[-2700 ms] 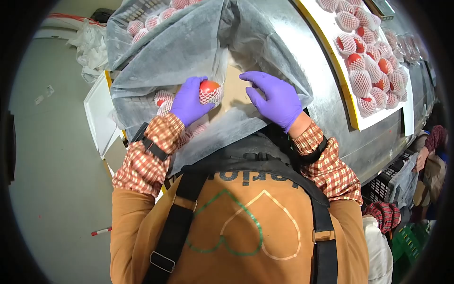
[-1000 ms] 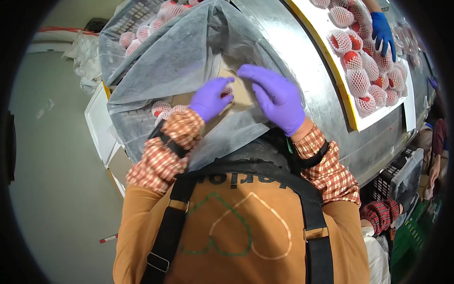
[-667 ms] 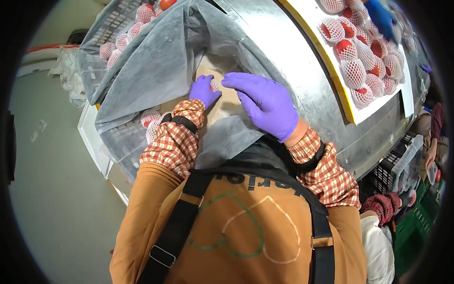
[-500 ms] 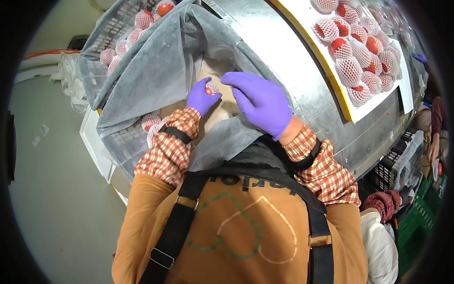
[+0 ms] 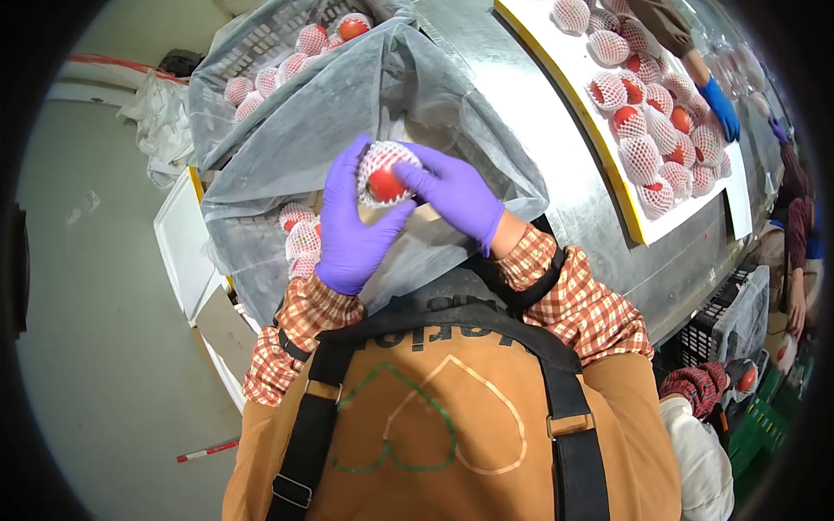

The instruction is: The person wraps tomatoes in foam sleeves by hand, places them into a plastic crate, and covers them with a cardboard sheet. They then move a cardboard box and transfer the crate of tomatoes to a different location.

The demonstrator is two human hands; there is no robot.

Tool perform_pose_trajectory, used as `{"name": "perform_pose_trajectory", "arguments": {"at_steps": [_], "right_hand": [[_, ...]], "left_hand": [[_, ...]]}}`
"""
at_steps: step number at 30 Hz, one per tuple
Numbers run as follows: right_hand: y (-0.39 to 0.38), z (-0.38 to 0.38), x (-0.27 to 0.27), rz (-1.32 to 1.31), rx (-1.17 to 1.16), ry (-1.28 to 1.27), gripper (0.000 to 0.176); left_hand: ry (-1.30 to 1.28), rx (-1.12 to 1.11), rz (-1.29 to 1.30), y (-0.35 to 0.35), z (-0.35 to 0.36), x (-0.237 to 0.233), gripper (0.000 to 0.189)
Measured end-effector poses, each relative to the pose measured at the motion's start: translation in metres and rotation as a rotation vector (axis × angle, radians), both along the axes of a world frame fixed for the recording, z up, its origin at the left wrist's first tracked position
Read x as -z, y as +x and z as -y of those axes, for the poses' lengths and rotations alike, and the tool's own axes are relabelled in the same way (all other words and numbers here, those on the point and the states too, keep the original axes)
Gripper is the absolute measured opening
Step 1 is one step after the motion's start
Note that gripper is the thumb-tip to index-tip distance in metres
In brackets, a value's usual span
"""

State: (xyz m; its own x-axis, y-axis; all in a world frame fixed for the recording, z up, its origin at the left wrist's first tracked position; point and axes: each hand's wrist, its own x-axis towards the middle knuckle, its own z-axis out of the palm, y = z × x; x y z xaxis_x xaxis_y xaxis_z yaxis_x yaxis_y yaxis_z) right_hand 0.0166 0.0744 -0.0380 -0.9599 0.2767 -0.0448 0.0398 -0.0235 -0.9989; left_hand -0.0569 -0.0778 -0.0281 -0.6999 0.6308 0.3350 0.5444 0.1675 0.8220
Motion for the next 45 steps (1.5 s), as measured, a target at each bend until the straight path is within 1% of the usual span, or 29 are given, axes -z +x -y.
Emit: {"name": "perform_pose_trajectory", "arguments": {"at_steps": [1, 2, 4, 5, 7, 10, 12, 14, 16, 18, 19, 21, 23, 24, 25, 26, 28, 30, 32, 33, 35, 36, 38, 39, 40, 42, 43, 44, 45], "right_hand": [[0.001, -0.003, 0.001, 0.081, -0.001, -0.235, 0.048], [0.000, -0.003, 0.001, 0.162, 0.000, -0.468, 0.046], [0.002, 0.005, 0.002, 0.149, -0.022, -0.433, 0.044], [0.003, 0.008, 0.001, 0.154, -0.012, -0.452, 0.044], [0.002, 0.011, 0.001, 0.155, -0.008, -0.470, 0.043], [0.006, 0.008, 0.004, 0.145, -0.042, -0.388, 0.044], [0.007, 0.007, 0.004, 0.071, -0.036, -0.238, 0.044], [0.008, 0.007, -0.004, 0.053, -0.012, -0.238, 0.044], [0.007, 0.004, -0.007, 0.026, -0.007, -0.250, 0.044], [0.009, -0.002, -0.008, 0.032, 0.008, -0.113, 0.045], [0.012, -0.004, -0.011, 0.022, 0.022, -0.045, 0.044], [0.017, -0.008, -0.003, -0.022, 0.070, 0.053, 0.041], [0.021, -0.010, 0.003, -0.048, 0.079, 0.093, 0.040], [0.022, -0.011, 0.003, -0.068, 0.083, 0.185, 0.039], [0.023, -0.009, 0.002, -0.086, 0.089, 0.275, 0.038], [0.023, -0.007, 0.000, -0.079, 0.089, 0.257, 0.038], [0.022, -0.006, -0.006, -0.097, 0.004, 0.389, 0.036], [0.022, -0.005, -0.008, -0.104, 0.010, 0.431, 0.035], [0.022, -0.004, -0.007, -0.122, -0.039, 0.537, 0.035], [0.022, -0.003, -0.007, -0.130, -0.036, 0.565, 0.034], [0.020, -0.003, -0.008, -0.111, -0.044, 0.569, 0.034], [0.020, -0.003, -0.009, -0.102, -0.050, 0.566, 0.034], [0.021, -0.004, -0.008, -0.088, -0.038, 0.566, 0.033], [0.021, -0.005, -0.006, -0.089, -0.031, 0.577, 0.033], [0.021, -0.006, -0.005, -0.090, -0.017, 0.589, 0.033], [0.023, -0.008, -0.002, -0.051, 0.004, 0.577, 0.034], [0.022, -0.008, -0.001, -0.015, 0.003, 0.561, 0.035], [0.021, -0.008, 0.000, -0.021, 0.011, 0.574, 0.035], [0.019, -0.006, 0.001, 0.018, 0.031, 0.547, 0.038]], "left_hand": [[-0.004, -0.004, 0.078, 0.002, 0.007, 0.000, 0.072], [0.000, -0.012, 0.078, 0.003, 0.013, 0.001, 0.072], [0.068, 0.064, 0.378, 0.005, 0.020, 0.001, 0.069], [0.070, 0.055, 0.376, 0.006, 0.022, -0.001, 0.069], [0.125, 0.091, 0.624, 0.008, 0.021, -0.012, 0.066], [0.136, 0.064, 0.639, 0.002, 0.017, -0.001, 0.064], [0.184, 0.087, 0.626, -0.005, 0.011, 0.001, 0.064], [0.229, 0.100, 0.615, -0.024, 0.005, -0.001, 0.064], [0.228, -0.016, 0.398, -0.058, 0.000, -0.015, 0.061], [0.326, -0.182, 0.360, -0.114, -0.005, -0.011, 0.063], [0.370, -0.198, 0.451, -0.126, -0.005, -0.032, 0.061], [0.408, -0.225, 0.548, -0.151, -0.004, -0.046, 0.059], [0.390, -0.263, 0.037, -0.178, 0.002, -0.029, 0.104], [0.368, -0.270, 0.040, -0.174, 0.009, -0.020, 0.104], [0.125, -0.260, -0.004, -0.163, 0.020, -0.011, 0.077], [-0.115, -0.242, -0.047, -0.151, 0.031, -0.001, 0.053], [-0.465, 0.024, 0.067, -0.135, 0.053, 0.039, 0.045], [-1.040, 0.140, 0.097, -0.118, 0.066, 0.080, 0.045], [-1.336, 0.226, -0.273, -0.109, 0.087, 0.140, 0.050], [-1.332, 0.233, -0.267, -0.108, 0.091, 0.159, 0.050], [-1.368, 0.183, -0.341, -0.109, 0.089, 0.183, 0.065], [-1.360, 0.194, -0.340, -0.116, 0.084, 0.186, 0.065], [-1.375, 0.379, -0.144, -0.130, 0.078, 0.183, 0.074], [-1.381, 0.381, -0.014, -0.135, 0.076, 0.170, 0.083], [-1.379, 0.386, -0.027, -0.137, 0.075, 0.169, 0.083], [-1.057, 0.163, 0.153, -0.135, 0.069, 0.167, 0.087], [-1.134, 0.200, 0.311, -0.136, 0.052, 0.148, 0.084], [-1.123, 0.202, 0.299, -0.132, 0.039, 0.127, 0.084], [-0.891, 0.232, 0.404, -0.118, 0.027, 0.091, 0.083]]}}
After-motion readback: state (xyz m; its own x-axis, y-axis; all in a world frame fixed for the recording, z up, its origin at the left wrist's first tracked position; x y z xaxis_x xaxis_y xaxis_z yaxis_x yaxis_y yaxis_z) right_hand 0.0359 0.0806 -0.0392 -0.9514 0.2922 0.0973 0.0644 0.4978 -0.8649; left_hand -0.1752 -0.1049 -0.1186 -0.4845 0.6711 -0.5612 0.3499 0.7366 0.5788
